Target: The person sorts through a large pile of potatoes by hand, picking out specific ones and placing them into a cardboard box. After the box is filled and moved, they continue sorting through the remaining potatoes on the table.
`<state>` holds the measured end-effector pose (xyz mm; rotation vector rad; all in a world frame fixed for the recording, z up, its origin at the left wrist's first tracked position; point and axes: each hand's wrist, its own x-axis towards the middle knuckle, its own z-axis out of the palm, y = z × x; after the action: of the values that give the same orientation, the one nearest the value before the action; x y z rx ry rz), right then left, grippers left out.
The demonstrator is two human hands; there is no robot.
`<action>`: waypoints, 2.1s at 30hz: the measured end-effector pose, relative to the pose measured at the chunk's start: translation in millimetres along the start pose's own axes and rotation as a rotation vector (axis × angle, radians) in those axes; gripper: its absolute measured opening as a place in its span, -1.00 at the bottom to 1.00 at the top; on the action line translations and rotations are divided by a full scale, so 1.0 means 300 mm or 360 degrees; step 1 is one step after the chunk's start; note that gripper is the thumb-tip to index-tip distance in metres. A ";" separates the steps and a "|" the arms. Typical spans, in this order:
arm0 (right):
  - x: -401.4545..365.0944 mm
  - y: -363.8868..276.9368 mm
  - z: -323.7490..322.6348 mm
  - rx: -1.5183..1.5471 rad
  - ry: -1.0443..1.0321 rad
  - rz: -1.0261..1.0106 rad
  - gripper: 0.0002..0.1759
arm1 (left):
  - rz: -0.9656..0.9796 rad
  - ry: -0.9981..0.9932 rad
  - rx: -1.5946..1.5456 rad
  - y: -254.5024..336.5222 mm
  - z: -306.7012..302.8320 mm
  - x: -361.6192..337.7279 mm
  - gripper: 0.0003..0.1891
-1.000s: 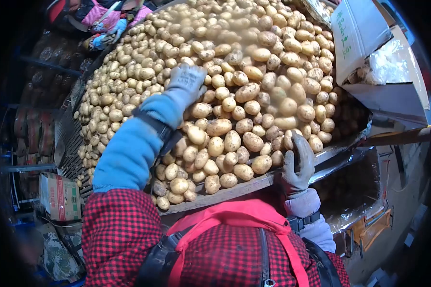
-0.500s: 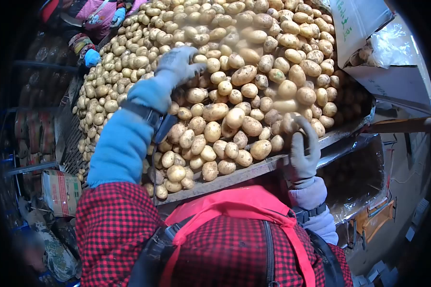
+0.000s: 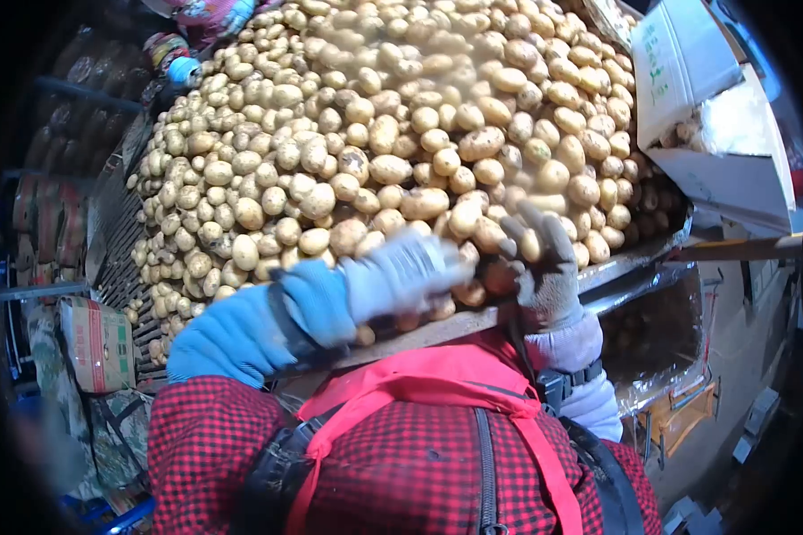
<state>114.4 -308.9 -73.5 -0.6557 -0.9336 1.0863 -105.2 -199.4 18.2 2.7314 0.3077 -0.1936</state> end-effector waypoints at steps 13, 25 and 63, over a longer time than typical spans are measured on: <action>0.052 -0.102 0.051 0.0609 0.0420 0.1101 -0.27 | -0.0667 0.0707 -0.0685 -0.051 -0.044 -0.030 -0.52; 0.091 -0.050 0.156 0.0818 0.0501 0.1399 -0.59 | -0.0763 0.0939 0.0288 -0.059 -0.090 -0.097 -0.27; 0.141 -0.054 0.190 0.0585 0.0262 0.1452 -0.51 | -0.1766 0.0637 0.1092 -0.176 -0.191 -0.744 -0.28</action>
<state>78.6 -274.5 -20.3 -0.8672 -0.2381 1.9148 -328.3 -171.3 91.0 2.8280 2.1880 -0.0245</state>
